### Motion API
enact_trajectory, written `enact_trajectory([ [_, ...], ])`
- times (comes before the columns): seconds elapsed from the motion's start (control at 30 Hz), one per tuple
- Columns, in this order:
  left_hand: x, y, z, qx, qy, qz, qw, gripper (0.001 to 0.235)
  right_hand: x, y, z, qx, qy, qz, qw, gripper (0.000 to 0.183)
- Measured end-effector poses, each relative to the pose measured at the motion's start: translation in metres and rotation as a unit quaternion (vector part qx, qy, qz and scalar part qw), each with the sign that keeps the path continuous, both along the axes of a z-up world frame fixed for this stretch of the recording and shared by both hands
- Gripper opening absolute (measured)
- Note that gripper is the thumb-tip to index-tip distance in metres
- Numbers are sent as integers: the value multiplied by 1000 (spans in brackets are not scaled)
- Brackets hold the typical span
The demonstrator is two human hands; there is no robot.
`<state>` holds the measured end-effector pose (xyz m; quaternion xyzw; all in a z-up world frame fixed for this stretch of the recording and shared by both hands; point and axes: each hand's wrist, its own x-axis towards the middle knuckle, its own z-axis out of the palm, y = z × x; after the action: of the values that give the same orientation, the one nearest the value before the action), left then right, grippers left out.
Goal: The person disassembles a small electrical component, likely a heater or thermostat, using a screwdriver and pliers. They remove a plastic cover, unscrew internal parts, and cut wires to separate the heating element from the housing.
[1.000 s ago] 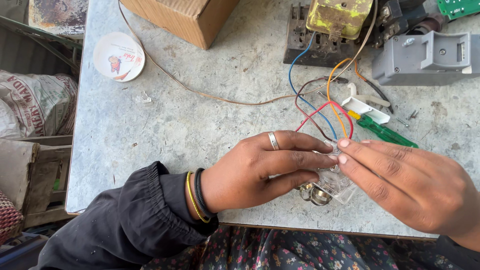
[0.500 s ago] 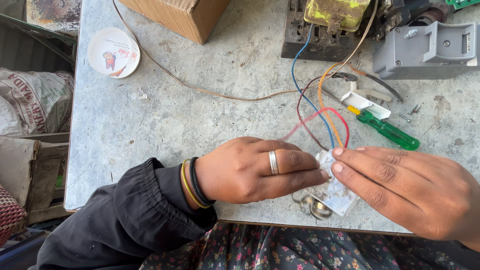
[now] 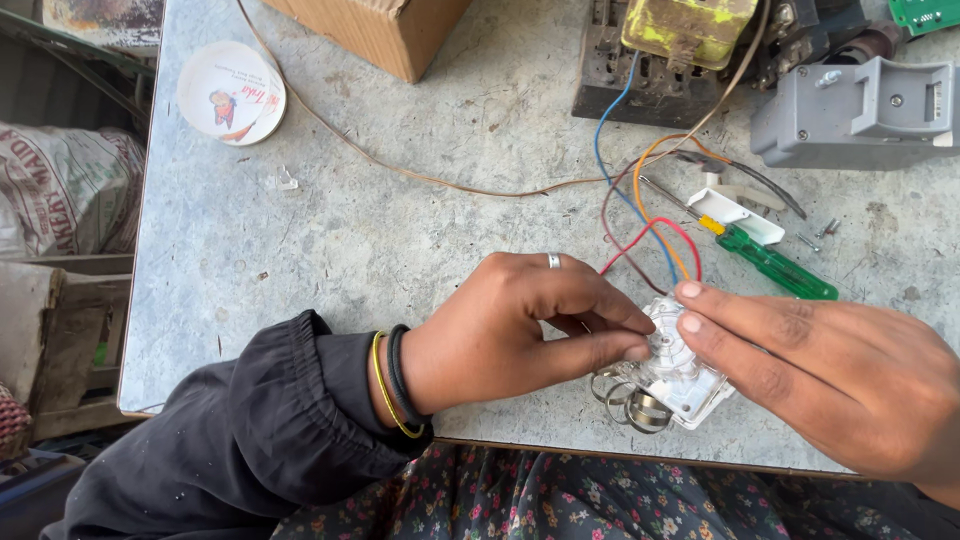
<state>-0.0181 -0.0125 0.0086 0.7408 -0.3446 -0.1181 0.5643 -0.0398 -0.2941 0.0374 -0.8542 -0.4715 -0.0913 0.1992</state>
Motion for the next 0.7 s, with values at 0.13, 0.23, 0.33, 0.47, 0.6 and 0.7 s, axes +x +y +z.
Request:
enact_trajectory([
  [0.13,-3,0,2,-27,12,-5,1000,14,-2,-7,-5,1,6,-6,1000,40],
  [0.23,-1,2,5,-16,-16,0,1000,14,0,-11,-10,9,31,0,999,46],
  [0.33,6,6,8,2,-72,20,997,14,7,-13,-12,8,102,-7,995,60],
  [0.47,7,8,9,19,-126,42,991,13,3,-7,-11,32,98,-83,991,84],
  [0.6,3,7,7,13,-125,26,992,15,0,13,-23,52,75,-91,992,90],
  [0.7,3,8,6,13,-126,17,992,15,1,22,-27,53,49,-95,993,91],
])
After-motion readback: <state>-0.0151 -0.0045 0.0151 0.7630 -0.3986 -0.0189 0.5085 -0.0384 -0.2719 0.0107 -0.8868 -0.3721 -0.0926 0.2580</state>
